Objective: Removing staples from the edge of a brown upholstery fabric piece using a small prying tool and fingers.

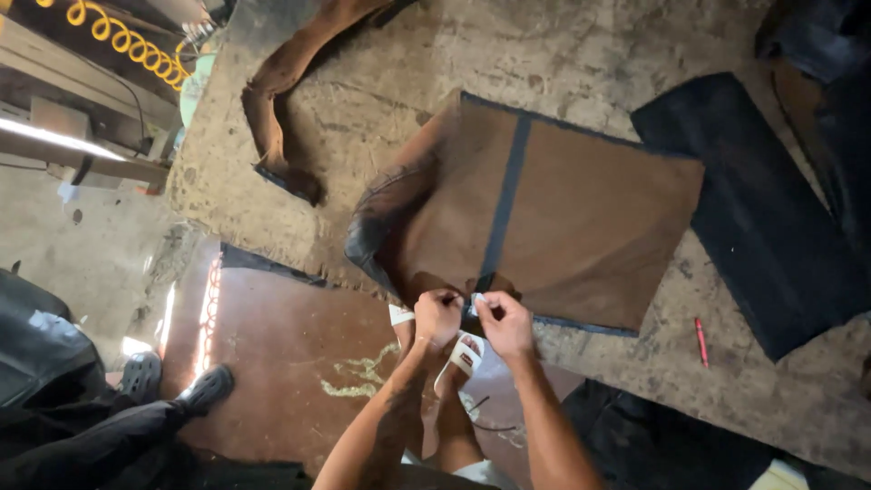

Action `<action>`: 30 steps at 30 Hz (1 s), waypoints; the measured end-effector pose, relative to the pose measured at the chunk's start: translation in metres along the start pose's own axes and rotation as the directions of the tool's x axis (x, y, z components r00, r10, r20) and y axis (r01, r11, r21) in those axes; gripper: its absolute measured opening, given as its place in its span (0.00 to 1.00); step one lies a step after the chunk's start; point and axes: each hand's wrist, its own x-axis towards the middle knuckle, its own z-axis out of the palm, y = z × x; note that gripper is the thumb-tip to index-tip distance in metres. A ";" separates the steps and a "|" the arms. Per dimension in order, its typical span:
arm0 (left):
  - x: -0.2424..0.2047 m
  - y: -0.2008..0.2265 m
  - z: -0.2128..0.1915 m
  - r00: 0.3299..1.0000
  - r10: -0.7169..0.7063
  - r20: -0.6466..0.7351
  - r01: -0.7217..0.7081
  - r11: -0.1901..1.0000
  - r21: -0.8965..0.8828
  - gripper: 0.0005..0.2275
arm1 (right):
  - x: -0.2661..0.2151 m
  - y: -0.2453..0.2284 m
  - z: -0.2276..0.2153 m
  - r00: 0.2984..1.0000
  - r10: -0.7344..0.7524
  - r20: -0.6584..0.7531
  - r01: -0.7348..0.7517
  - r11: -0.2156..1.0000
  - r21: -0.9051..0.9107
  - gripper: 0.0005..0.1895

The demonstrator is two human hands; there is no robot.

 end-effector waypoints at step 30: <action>-0.010 0.020 -0.036 0.990 0.031 0.139 -0.054 0.985 0.164 0.09 | 0.002 -0.003 0.014 0.995 -0.020 -0.098 0.025 0.998 0.057 0.06</action>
